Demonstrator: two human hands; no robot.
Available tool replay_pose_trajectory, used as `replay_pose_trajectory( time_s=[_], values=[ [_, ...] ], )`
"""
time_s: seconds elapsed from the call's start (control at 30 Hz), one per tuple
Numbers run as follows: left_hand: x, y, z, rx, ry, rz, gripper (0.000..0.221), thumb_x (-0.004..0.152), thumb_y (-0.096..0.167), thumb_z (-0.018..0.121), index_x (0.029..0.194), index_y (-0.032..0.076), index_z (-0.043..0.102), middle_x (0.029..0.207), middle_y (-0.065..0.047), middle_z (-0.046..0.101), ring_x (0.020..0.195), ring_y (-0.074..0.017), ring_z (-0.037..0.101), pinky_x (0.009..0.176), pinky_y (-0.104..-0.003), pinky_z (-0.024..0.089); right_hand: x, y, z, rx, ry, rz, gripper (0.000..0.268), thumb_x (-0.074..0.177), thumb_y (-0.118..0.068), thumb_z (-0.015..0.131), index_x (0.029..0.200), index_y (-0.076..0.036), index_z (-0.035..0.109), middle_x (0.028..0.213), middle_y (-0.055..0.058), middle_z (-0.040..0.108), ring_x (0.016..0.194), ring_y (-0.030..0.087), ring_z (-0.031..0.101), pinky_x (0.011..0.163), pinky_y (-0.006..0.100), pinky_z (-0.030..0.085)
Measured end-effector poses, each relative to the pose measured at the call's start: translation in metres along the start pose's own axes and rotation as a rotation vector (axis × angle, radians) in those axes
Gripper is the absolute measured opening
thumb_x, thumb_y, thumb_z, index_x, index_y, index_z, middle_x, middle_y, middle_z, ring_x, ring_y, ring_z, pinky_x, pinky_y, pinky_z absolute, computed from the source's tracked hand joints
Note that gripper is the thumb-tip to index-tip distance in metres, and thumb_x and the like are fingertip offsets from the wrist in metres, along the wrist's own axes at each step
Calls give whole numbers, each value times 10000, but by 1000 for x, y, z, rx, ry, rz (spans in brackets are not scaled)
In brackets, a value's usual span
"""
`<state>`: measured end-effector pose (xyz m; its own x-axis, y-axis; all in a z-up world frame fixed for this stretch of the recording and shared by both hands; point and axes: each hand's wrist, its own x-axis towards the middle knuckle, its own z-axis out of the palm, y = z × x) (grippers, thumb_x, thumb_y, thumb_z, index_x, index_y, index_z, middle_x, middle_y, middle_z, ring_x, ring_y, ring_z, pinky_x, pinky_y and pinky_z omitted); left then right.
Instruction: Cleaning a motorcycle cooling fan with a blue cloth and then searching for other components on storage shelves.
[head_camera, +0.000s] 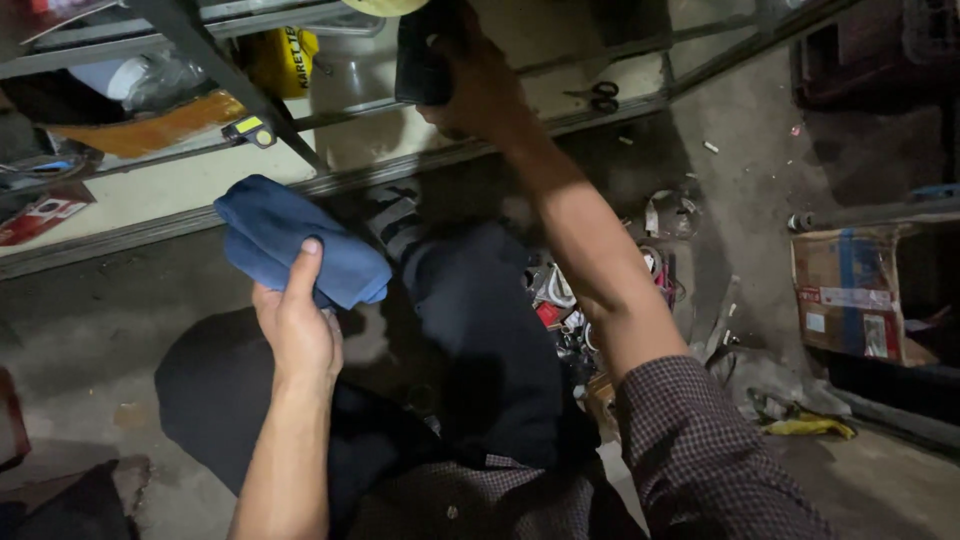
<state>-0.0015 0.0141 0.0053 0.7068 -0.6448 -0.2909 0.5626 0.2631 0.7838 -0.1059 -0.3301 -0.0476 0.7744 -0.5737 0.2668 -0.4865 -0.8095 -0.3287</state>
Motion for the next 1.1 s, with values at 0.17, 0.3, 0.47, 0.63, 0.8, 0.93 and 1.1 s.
replay_pose_trajectory(
  time_s=[0.17, 0.3, 0.47, 0.63, 0.8, 0.93, 1.1],
  values=[
    [2, 1, 4, 1, 16, 16, 322, 978, 95, 691, 1282, 35, 602, 1182, -50, 676, 1068, -164, 647, 974, -323, 527, 0, -15, 1, -90, -63, 8, 752, 687, -387, 896, 1312, -76, 615, 1256, 211, 614, 1129, 444, 576, 962, 541, 508],
    [1, -3, 8, 16, 3, 3, 316, 980, 99, 687, 1278, 30, 610, 1185, -49, 686, 1076, -162, 655, 978, -318, 531, -11, 2, 20, -268, 1, -93, 839, 693, -299, 860, 1408, -20, 520, 1416, 272, 469, 1202, 495, 506, 961, 571, 501],
    [3, -5, 6, 23, 1, 20, 326, 973, 87, 695, 1281, 31, 608, 1171, -49, 684, 1058, -166, 649, 966, -322, 526, -15, 1, 15, -248, 65, -122, 803, 723, -249, 853, 1423, -48, 515, 1542, 264, 402, 1243, 494, 502, 986, 558, 501],
    [4, -5, 7, 37, 1, 11, 317, 970, 102, 688, 1271, 38, 612, 1178, -45, 690, 1071, -162, 660, 986, -320, 532, -31, 26, 11, -65, 18, -101, 775, 767, -300, 858, 1443, -85, 548, 1482, 233, 495, 1257, 453, 558, 1055, 521, 505],
    [4, -5, 4, 10, -14, 4, 320, 985, 97, 694, 1283, 24, 607, 1190, -58, 680, 1079, -174, 650, 989, -331, 524, -60, 18, -40, 184, 144, -150, 802, 782, -313, 883, 1442, -29, 526, 1428, 245, 572, 1315, 427, 570, 1125, 477, 497],
    [5, -4, 8, 0, -24, -1, 340, 975, 97, 690, 1292, 20, 595, 1203, -60, 674, 1090, -174, 650, 1002, -332, 524, -93, 24, -53, 340, 125, -92, 751, 781, -234, 834, 1446, -48, 538, 1428, 213, 624, 1349, 393, 613, 1169, 430, 499],
    [15, -9, 17, 62, -27, 23, 340, 980, 98, 694, 1291, 4, 596, 1205, -70, 675, 1084, -176, 655, 1006, -336, 524, -119, 55, -18, 441, 248, 2, 830, 763, -212, 815, 1490, -9, 470, 1449, 232, 585, 1365, 409, 563, 1172, 462, 442]
  ],
)
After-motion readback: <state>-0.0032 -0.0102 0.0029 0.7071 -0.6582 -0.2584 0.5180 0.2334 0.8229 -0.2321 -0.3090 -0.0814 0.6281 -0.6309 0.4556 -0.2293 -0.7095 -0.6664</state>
